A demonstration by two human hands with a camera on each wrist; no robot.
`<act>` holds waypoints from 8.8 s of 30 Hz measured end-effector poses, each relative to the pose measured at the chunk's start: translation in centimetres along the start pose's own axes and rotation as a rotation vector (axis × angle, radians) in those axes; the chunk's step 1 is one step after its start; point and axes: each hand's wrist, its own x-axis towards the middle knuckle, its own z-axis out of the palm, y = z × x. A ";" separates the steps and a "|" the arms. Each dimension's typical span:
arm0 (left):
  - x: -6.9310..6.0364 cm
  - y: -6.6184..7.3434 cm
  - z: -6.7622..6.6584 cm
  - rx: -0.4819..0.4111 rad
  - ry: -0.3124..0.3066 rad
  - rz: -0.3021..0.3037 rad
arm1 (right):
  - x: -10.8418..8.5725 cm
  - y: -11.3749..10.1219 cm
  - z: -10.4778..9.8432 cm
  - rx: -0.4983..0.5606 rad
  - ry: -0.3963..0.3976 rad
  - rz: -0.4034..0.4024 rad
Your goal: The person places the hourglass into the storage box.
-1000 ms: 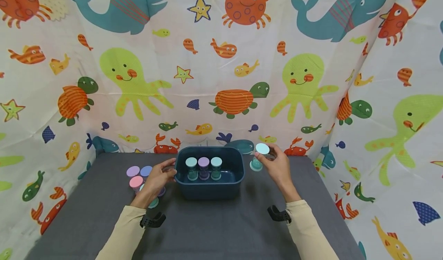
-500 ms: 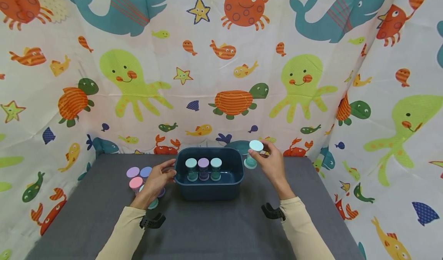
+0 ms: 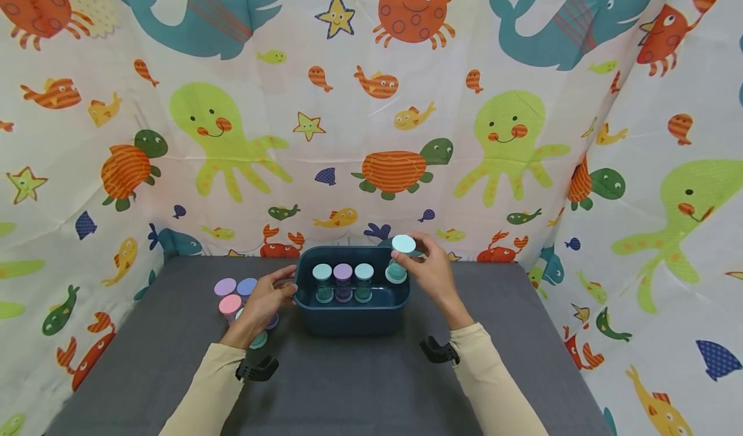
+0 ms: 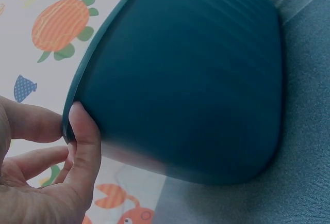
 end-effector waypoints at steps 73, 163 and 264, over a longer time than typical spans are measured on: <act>0.1 0.3 0.0 0.004 0.001 0.043 | 3.9 1.2 13.1 -0.225 -0.895 -0.046; 0.2 -0.3 0.1 -0.016 0.016 0.004 | -0.1 4.3 0.8 -0.050 0.029 0.046; -10.0 -6.1 -3.9 0.350 0.638 0.486 | -0.6 7.4 1.4 0.110 -0.013 0.430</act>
